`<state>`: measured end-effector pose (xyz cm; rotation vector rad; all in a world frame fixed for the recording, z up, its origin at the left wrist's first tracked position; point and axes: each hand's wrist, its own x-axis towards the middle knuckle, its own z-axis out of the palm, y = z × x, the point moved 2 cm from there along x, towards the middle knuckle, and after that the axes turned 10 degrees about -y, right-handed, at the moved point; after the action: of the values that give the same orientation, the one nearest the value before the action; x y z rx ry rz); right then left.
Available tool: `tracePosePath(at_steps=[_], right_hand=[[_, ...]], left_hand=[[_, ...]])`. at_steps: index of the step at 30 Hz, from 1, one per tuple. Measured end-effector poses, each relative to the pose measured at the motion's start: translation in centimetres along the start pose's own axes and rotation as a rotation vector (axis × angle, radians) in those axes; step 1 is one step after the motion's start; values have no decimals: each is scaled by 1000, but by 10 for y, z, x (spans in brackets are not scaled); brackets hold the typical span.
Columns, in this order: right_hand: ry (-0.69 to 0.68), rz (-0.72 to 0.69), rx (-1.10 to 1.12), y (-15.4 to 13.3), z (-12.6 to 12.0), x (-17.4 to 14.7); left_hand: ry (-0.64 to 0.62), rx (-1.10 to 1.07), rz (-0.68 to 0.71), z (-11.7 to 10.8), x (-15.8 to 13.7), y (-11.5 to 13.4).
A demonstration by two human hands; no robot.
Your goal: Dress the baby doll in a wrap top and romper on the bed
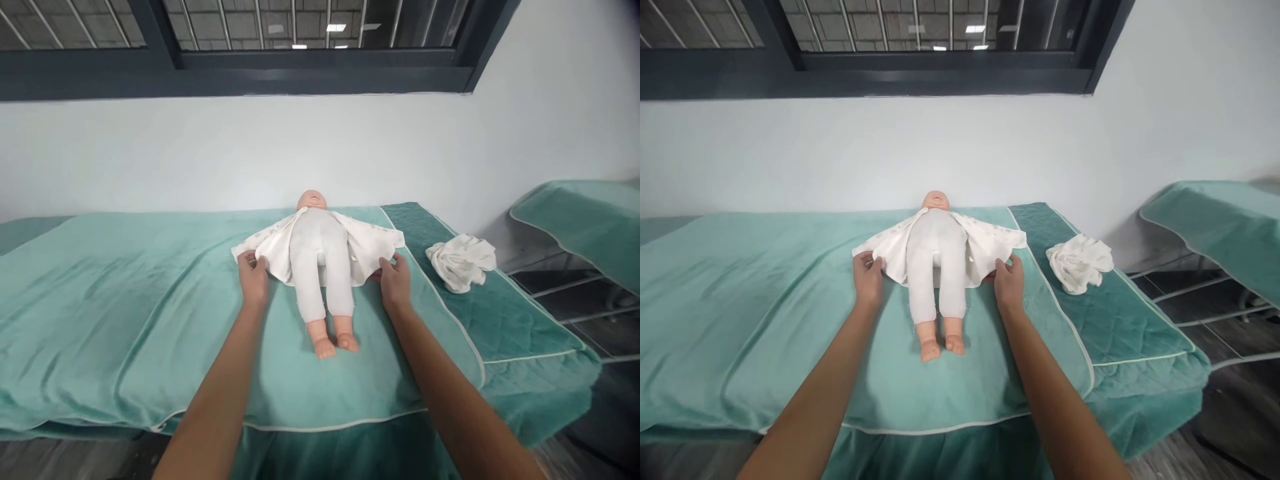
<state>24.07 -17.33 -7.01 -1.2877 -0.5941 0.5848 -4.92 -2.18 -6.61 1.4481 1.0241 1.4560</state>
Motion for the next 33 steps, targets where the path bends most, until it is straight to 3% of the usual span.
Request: tracePosePath(at_steps=[3, 5, 8, 11, 14, 16, 19, 21, 25, 26, 27, 29, 31, 33], right_hand=[[-36, 16, -59, -1, -4, -11], [-68, 12, -140, -1, -12, -18], [-136, -77, -385, -7, -33, -19], [-142, -340, -817, -24, -67, -9], [-75, -499, -1308, -42, -111, 4], [28, -391, -1456, -53, -144, 12], [-98, -165, -1395, -65, -176, 25], [-207, -120, -1313, -78, -181, 31], [-307, -106, -1189, -121, -146, 33], [-345, -100, -1118, -134, -129, 28], [-407, -75, -913, -149, -109, 19], [-547, -42, -496, -180, -66, -5], [-659, -61, -248, -210, -25, -35], [-737, -95, -68, -238, 8, -62]], left_hand=[[83, 308, 103, -3, -7, 8], [46, 492, 219, -2, -12, 16], [-120, 666, 371, 3, -22, 28], [-324, 763, 447, 10, -33, 37], [-448, 745, 355, 13, -41, 40], [-478, 662, 225, 12, -44, 39], [-463, 554, 75, 7, -44, 37], [-443, 500, -1, 3, -42, 39], [-430, 424, -114, 2, -41, 71], [-445, 396, -119, 5, -45, 86], [-478, 359, -109, 9, -50, 104], [-638, 184, -81, 21, -67, 143], [-858, 83, -21, 32, -89, 179], [-962, 54, 37, 37, -108, 205]])
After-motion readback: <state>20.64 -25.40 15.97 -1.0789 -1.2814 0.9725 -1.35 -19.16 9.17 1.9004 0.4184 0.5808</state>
